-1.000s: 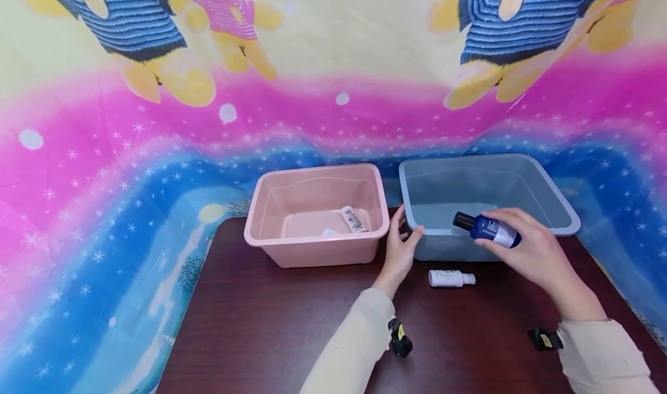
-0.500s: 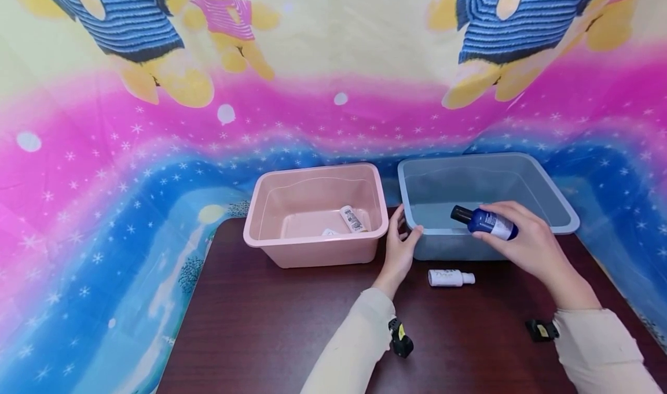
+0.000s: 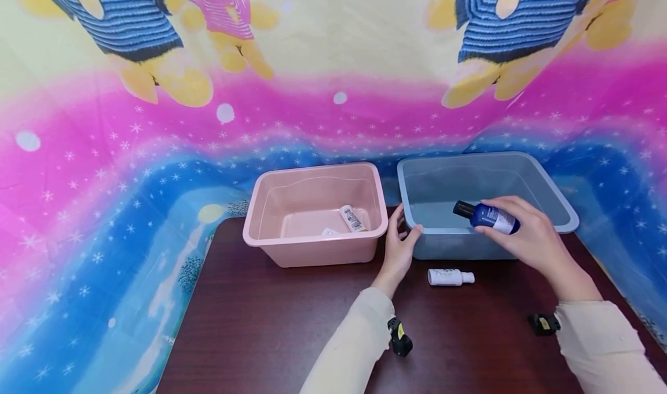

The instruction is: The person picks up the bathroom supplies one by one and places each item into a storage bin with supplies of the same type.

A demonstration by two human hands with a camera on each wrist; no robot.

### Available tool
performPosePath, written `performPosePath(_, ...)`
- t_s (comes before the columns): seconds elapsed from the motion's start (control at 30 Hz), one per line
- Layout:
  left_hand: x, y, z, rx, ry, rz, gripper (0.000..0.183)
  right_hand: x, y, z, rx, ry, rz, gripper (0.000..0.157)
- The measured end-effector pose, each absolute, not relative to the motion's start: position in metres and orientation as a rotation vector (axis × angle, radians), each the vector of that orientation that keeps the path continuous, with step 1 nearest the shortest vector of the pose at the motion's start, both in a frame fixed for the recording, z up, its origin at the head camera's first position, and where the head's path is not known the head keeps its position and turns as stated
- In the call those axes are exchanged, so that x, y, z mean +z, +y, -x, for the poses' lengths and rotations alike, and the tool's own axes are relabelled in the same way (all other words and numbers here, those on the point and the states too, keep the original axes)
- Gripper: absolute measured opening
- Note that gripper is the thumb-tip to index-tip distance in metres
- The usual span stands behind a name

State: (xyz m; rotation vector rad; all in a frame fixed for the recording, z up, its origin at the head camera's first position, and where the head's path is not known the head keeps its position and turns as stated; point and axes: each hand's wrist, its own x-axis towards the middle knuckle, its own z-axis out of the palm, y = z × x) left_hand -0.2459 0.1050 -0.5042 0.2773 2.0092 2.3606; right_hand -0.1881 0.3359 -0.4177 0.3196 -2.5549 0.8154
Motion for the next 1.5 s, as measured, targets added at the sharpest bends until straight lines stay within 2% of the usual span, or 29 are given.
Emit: performPosePath(1.5,-0.505,0.104,0.247,2.351,2.002,-0.277,0.062,-0.419,0.348,0.218,0.786,-2.705,-0.24,0.056)
